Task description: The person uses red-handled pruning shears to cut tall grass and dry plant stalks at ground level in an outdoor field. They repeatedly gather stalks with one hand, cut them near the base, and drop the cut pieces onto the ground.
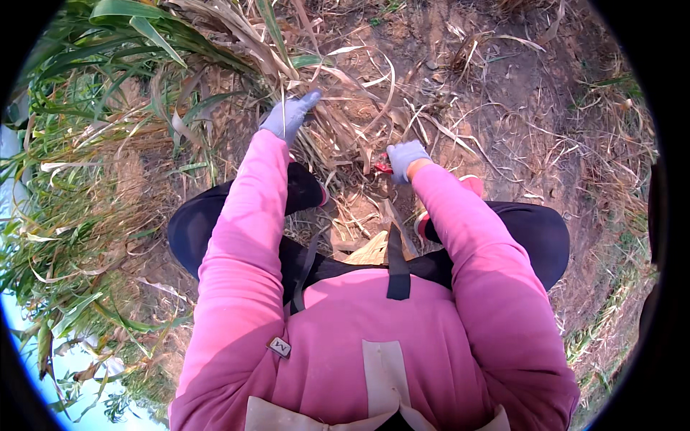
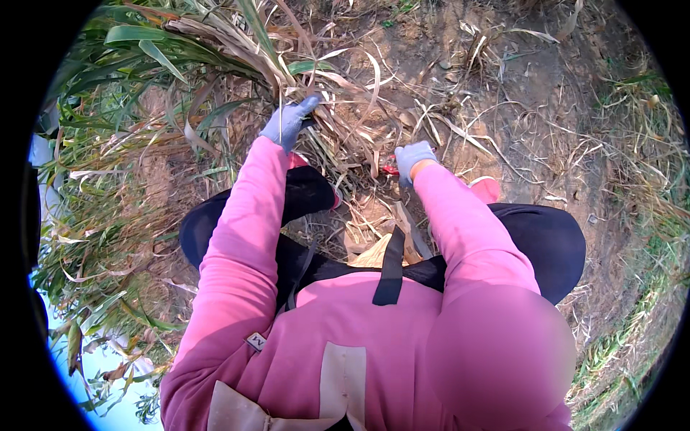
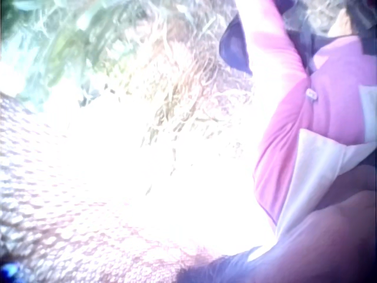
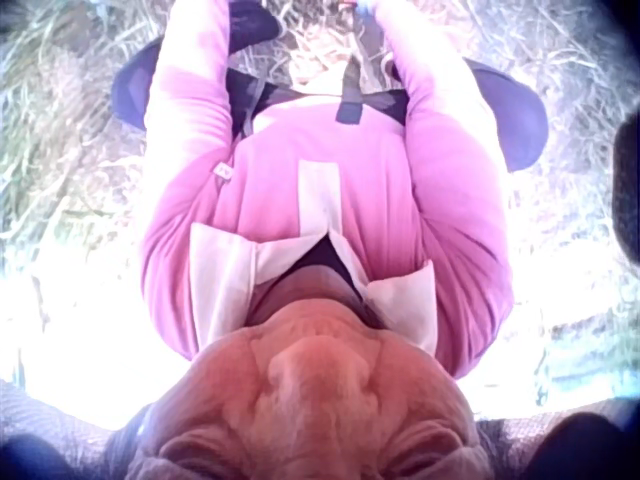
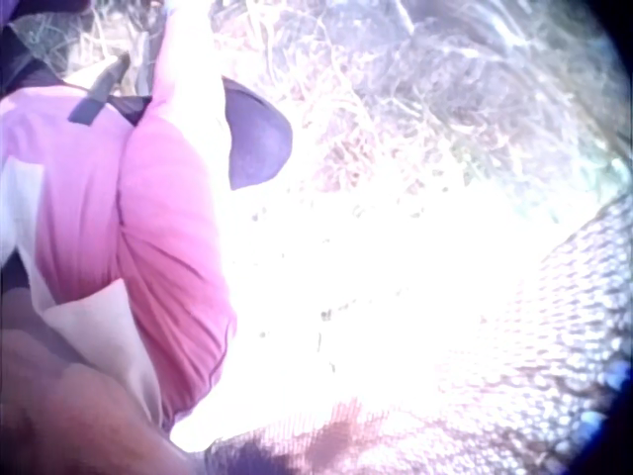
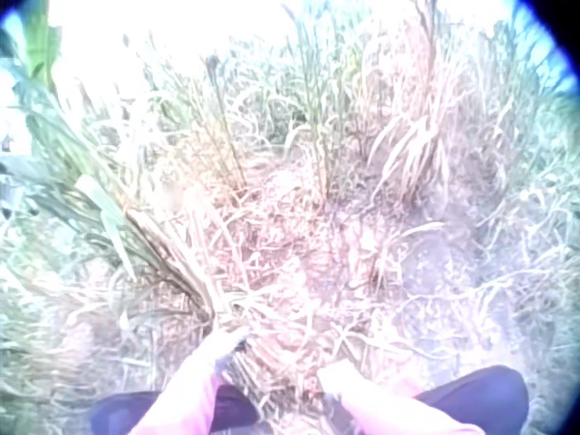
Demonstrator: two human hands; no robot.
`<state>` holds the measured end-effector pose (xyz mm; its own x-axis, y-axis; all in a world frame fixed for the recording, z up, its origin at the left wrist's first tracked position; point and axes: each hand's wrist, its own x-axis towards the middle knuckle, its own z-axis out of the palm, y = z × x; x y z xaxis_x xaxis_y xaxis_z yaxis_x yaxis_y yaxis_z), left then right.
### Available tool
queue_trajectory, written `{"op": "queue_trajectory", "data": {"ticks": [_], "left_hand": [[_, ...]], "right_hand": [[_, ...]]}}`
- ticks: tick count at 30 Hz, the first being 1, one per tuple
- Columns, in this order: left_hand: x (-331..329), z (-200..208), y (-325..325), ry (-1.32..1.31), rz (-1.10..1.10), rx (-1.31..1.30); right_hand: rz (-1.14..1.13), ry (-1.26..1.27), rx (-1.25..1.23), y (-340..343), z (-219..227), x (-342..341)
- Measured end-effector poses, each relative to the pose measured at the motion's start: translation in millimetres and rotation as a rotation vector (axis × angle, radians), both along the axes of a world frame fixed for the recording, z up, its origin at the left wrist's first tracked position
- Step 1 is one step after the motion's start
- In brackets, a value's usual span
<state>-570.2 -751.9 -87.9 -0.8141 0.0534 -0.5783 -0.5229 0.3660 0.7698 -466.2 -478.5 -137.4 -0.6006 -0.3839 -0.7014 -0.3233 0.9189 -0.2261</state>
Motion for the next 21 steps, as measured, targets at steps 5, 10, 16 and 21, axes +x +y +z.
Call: {"op": "queue_trajectory", "data": {"ticks": [5,10,16,21], "left_hand": [[5.8,6.9,14.3,0.027,0.079,0.129],[1.6,3.6,13.9,0.057,0.160,0.219],[-2.7,7.4,14.5,-0.048,0.257,0.278],[-2.8,5.2,20.5,0.049,0.283,0.344]], "right_hand": [[-0.019,-0.110,-0.003,-3.7,11.7,-1.1],[-0.077,-0.015,-0.052,7.9,9.2,7.4],[-0.018,-0.025,0.143,27.5,20.9,8.2],[0.025,0.042,0.050,12.1,25.5,12.2]]}}
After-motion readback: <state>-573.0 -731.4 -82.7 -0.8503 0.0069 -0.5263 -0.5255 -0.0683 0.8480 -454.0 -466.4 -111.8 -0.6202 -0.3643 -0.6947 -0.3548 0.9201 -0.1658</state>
